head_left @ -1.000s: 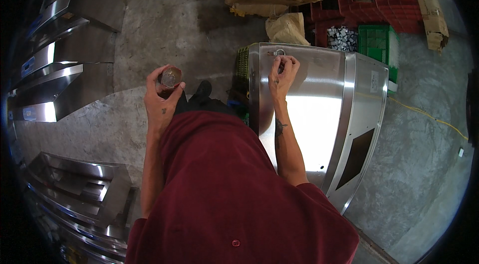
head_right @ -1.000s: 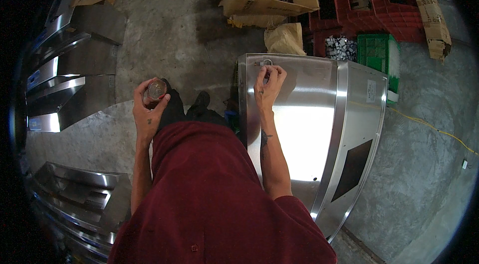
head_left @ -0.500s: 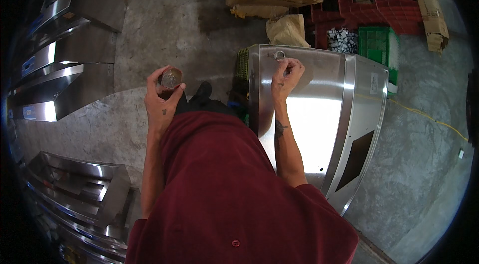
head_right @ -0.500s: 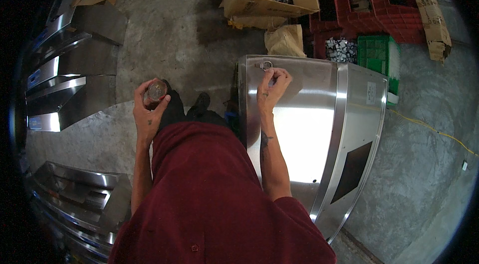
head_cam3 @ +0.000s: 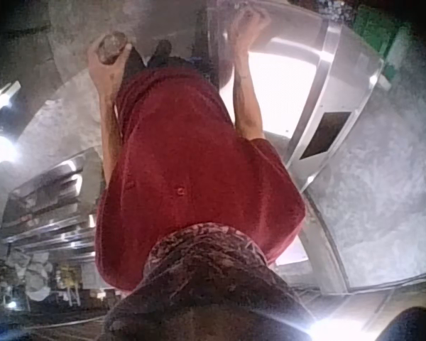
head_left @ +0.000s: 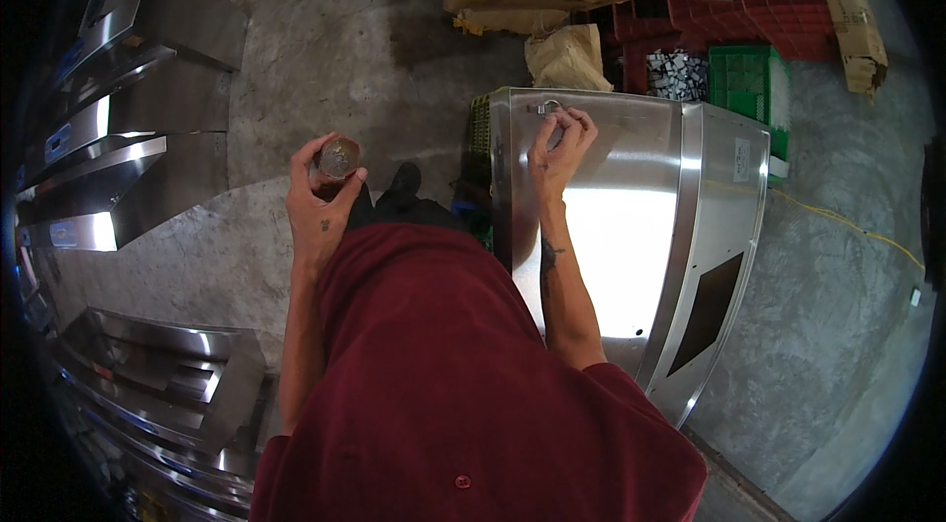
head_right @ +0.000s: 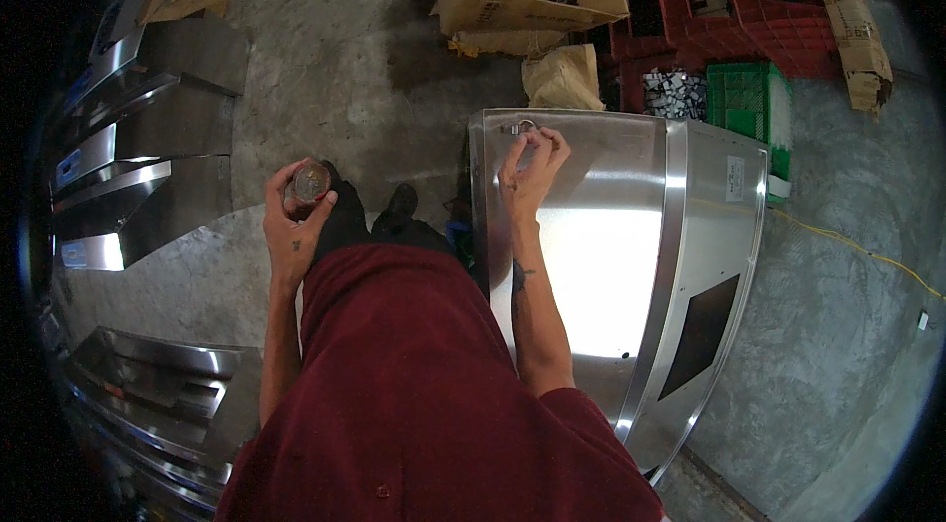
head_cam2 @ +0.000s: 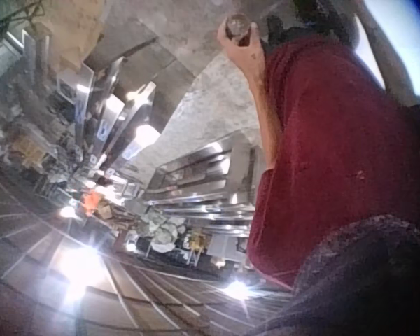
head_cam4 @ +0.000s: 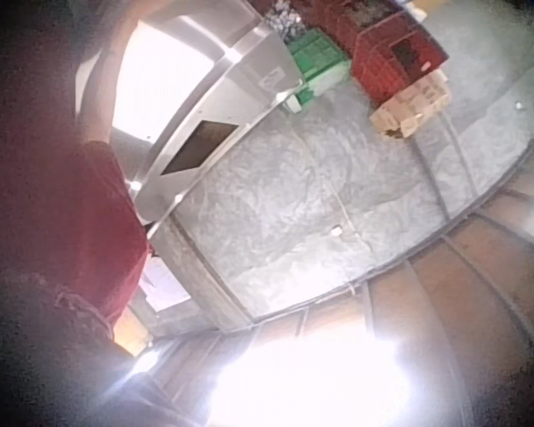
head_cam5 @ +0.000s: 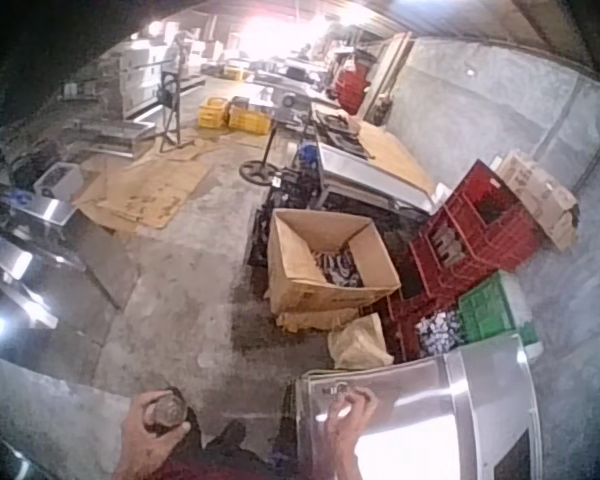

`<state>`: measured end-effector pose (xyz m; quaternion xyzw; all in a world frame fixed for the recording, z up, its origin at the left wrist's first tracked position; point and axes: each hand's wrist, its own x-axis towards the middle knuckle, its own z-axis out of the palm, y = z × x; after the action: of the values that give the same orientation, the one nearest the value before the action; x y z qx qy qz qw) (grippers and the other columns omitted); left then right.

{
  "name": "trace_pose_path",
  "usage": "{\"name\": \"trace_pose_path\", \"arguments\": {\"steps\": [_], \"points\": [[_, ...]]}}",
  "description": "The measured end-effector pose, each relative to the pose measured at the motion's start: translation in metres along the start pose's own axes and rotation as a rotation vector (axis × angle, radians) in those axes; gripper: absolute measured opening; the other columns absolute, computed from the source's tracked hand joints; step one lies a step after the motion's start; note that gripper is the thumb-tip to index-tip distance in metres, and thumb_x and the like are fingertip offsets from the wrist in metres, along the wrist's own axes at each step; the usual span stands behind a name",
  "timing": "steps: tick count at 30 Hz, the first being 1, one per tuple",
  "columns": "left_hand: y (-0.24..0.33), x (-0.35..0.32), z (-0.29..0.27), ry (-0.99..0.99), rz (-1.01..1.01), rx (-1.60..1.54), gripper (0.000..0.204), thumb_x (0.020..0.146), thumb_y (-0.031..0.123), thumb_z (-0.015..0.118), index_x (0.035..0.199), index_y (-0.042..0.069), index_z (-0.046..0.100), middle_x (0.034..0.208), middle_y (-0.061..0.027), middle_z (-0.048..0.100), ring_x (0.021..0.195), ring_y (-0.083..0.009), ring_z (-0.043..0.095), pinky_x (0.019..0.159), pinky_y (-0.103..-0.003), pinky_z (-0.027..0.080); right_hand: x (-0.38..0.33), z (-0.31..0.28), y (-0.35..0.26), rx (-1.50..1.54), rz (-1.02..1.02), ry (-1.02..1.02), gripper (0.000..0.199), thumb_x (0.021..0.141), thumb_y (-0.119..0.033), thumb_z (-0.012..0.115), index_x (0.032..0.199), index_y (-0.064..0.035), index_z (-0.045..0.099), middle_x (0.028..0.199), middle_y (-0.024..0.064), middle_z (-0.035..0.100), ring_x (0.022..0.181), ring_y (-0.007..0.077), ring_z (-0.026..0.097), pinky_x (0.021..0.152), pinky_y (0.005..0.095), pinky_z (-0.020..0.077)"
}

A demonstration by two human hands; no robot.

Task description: The person sits on the floor and uses an angle grinder to smooth the edge of a metal part. Then the person stands and applies a substance from a small container onto the surface of a large stainless steel unit using a small applicator.

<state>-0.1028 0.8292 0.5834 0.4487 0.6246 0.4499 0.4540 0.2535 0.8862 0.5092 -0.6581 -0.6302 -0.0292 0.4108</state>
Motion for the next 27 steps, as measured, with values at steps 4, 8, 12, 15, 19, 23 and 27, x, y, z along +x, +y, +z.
{"name": "trace_pose_path", "arguments": {"steps": [4, 8, 12, 15, 19, 23, 27], "points": [[-0.001, 0.0017, 0.0014, 0.01, 0.022, 0.008, 0.059, 0.094, 0.012, 0.084, 0.145, 0.007, 0.055, 0.138, -0.0135, 0.063, 0.113, -0.0228, 0.072, 0.091, -0.035, 0.061, -0.0065, 0.0012, 0.0027, 0.054, 0.009, -0.021, 0.016, 0.1, -0.001, 0.067, 0.115, 0.0011, 0.063, 0.132, 0.0221, 0.048, 0.119, 0.0336, 0.06, 0.095, 0.0405, 0.0571], [-0.0018, 0.0021, 0.0003, -0.004, 0.004, -0.017, 0.059, 0.094, 0.011, 0.084, 0.145, 0.007, 0.055, 0.138, -0.0122, 0.064, 0.113, -0.0225, 0.072, 0.091, -0.035, 0.061, -0.0073, 0.0017, 0.0029, 0.055, 0.044, -0.026, 0.015, 0.099, -0.001, 0.068, 0.114, 0.0008, 0.064, 0.132, 0.0216, 0.047, 0.118, 0.0338, 0.06, 0.095, 0.0405, 0.0569], [-0.0025, 0.0018, -0.0003, 0.002, 0.015, -0.005, 0.059, 0.094, 0.011, 0.084, 0.145, 0.008, 0.055, 0.138, -0.0122, 0.064, 0.113, -0.0226, 0.072, 0.091, -0.035, 0.06, -0.0069, 0.0011, 0.0015, 0.055, 0.036, -0.021, 0.015, 0.099, -0.001, 0.069, 0.113, 0.0007, 0.065, 0.132, 0.0215, 0.047, 0.117, 0.0338, 0.06, 0.096, 0.0404, 0.0565], [-0.0028, 0.0005, -0.0008, 0.003, 0.008, 0.002, 0.059, 0.095, 0.012, 0.083, 0.146, 0.008, 0.055, 0.14, -0.0132, 0.062, 0.112, -0.0231, 0.072, 0.091, -0.035, 0.06, -0.0074, 0.0005, 0.001, 0.087, 0.064, -0.024, 0.015, 0.099, -0.001, 0.069, 0.114, 0.0004, 0.065, 0.132, 0.0216, 0.047, 0.117, 0.0338, 0.06, 0.096, 0.0412, 0.0561], [-0.004, 0.0001, -0.0014, -0.003, -0.005, 0.01, 0.06, 0.095, 0.013, 0.084, 0.147, 0.008, 0.054, 0.143, -0.0149, 0.061, 0.112, -0.0236, 0.073, 0.091, -0.035, 0.06, -0.0083, -0.0002, 0.0019, 0.038, 0.068, -0.042, 0.016, 0.099, -0.003, 0.069, 0.114, 0.0008, 0.065, 0.132, 0.0217, 0.047, 0.117, 0.0341, 0.059, 0.097, 0.0424, 0.0557], [-0.0047, -0.0002, 0.0011, 0.026, 0.071, 0.06, 0.06, 0.094, 0.009, 0.083, 0.146, 0.01, 0.053, 0.133, -0.0147, 0.068, 0.1, -0.0212, 0.076, 0.082, -0.034, 0.063, -0.008, 0.0005, 0.0023, 0.005, 0.071, -0.049, 0.016, 0.099, -0.004, 0.07, 0.113, 0.0009, 0.066, 0.132, 0.0218, 0.047, 0.117, 0.0343, 0.06, 0.098, 0.0431, 0.0554], [-0.0041, 0.0013, 0.0005, 0.009, 0.041, 0.032, 0.06, 0.094, 0.01, 0.083, 0.146, 0.009, 0.053, 0.135, -0.0149, 0.066, 0.103, -0.0213, 0.075, 0.084, -0.034, 0.062, -0.0074, 0.0006, 0.0002, 0.044, 0.072, -0.037, 0.016, 0.1, -0.006, 0.069, 0.114, 0.0001, 0.065, 0.132, 0.022, 0.048, 0.117, 0.0349, 0.058, 0.097, 0.0442, 0.0548]]}}
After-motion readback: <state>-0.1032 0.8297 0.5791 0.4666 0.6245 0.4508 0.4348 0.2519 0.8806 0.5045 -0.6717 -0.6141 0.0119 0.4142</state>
